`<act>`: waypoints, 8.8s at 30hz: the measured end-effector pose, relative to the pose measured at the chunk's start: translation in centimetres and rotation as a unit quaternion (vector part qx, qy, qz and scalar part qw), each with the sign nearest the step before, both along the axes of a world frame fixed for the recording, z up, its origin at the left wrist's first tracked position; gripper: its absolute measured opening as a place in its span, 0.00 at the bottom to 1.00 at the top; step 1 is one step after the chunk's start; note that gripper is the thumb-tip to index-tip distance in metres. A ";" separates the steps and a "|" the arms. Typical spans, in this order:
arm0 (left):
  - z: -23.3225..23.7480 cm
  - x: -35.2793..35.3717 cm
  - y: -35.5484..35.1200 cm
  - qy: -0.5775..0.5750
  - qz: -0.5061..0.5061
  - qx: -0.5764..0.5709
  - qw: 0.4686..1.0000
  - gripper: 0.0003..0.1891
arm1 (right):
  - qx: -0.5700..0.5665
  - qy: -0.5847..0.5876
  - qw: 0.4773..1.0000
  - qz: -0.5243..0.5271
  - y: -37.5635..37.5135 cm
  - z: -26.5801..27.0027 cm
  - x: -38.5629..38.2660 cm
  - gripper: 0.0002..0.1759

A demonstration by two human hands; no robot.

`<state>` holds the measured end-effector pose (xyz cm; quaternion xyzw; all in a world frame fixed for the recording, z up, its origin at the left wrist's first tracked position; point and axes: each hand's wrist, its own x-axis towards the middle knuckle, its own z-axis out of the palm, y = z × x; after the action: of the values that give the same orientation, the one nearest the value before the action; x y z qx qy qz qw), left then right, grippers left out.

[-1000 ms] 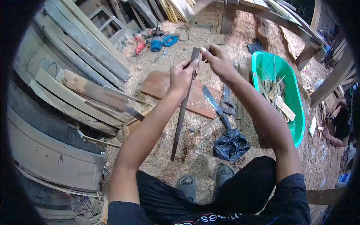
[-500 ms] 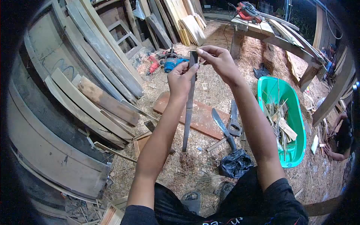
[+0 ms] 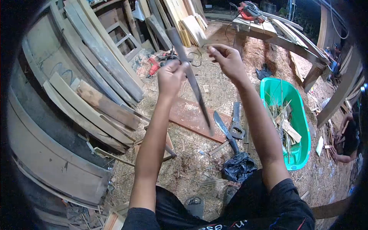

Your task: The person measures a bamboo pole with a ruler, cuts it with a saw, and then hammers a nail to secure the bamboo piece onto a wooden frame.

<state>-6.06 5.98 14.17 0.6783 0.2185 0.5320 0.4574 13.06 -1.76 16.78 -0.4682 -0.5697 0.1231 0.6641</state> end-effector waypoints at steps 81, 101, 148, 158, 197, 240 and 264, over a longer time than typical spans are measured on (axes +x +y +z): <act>-12.0 -19.1 1.4 0.060 -0.098 -0.121 0.986 0.26 | -0.185 0.138 0.971 0.065 1.8 -9.8 -3.6 0.18; -12.5 -10.2 0.9 0.278 -0.124 -0.224 0.926 0.20 | -0.225 0.235 0.933 0.153 -1.0 -12.4 -8.9 0.18; -28.6 -7.6 -1.8 0.119 -0.252 -0.355 0.892 0.17 | -0.178 0.050 0.972 -0.144 6.6 -26.3 -11.9 0.21; -30.2 -7.6 -1.8 0.104 -0.198 -0.327 0.918 0.13 | -0.203 0.087 0.967 -0.127 6.2 -27.0 -11.8 0.21; -27.9 -7.9 -3.1 0.122 -0.231 -0.275 0.925 0.07 | -0.210 0.103 0.965 -0.114 6.2 -26.5 -12.3 0.21; -26.0 -8.4 -4.2 0.142 -0.217 -0.271 0.927 0.07 | -0.183 0.076 0.970 -0.140 4.2 -25.3 -13.5 0.20; -26.3 -8.3 -4.4 0.129 -0.212 -0.263 0.933 0.07 | -0.167 0.087 0.977 -0.100 4.1 -25.4 -13.4 0.19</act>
<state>-14.39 1.63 -12.18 0.6271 0.2585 0.2545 0.6893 -0.39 2.35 -8.62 -0.6146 -0.4315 0.1891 0.6326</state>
